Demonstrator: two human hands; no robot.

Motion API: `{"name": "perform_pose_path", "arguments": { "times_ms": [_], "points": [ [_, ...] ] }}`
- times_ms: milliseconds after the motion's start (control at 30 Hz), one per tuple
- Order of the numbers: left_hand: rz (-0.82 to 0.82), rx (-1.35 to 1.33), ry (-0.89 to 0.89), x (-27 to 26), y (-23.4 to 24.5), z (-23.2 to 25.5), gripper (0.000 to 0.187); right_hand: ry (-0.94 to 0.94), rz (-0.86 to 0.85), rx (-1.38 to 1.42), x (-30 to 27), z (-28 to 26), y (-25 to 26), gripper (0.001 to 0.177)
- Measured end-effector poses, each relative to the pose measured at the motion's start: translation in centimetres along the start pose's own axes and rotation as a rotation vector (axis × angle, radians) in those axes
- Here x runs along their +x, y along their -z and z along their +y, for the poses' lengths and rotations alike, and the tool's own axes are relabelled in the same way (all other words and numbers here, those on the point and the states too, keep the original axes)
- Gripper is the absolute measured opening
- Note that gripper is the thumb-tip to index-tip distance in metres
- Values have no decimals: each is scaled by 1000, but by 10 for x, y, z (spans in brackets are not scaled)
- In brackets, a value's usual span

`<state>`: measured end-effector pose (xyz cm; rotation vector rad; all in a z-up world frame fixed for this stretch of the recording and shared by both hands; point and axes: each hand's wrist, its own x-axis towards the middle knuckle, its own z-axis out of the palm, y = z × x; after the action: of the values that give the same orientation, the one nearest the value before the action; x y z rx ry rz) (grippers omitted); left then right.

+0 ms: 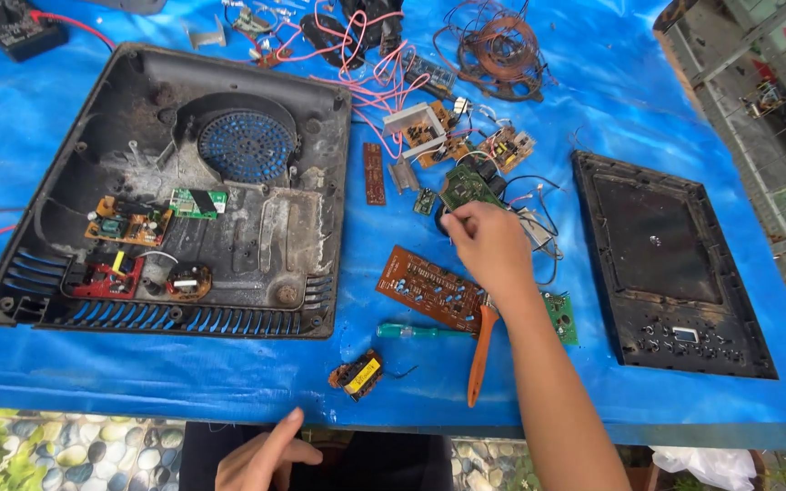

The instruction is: Repairing and assembling electronic components of an induction cooker, including circuit boards and wiring.

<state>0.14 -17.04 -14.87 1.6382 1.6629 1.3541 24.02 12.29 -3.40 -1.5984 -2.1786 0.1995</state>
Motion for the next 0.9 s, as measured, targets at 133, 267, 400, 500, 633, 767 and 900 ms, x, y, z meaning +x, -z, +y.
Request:
{"name": "perform_pose_path", "arguments": {
  "times_ms": [133,267,400,500,633,767,900],
  "points": [
    [-51,29,42,-11,-2,-32,78,-317,-330,-240,33,-12,-6,25],
    [-232,-44,237,-7,25,-41,91,-239,-351,-267,40,2,-12,12],
    [-351,-118,323,-14,23,-83,86,-195,-241,-27,25,-23,15,11],
    [-513,-210,400,-9,23,-75,80,-48,-72,412,-6,-49,35,10],
    [100,-12,-83,36,34,39,37,277,-100,818,-71,-90,46,16],
    [292,-40,-356,79,41,105,32,250,-223,1218,-134,-119,47,18],
    [40,-33,-517,82,43,105,45,132,-288,1314,-173,-119,34,25]
  ]
}}
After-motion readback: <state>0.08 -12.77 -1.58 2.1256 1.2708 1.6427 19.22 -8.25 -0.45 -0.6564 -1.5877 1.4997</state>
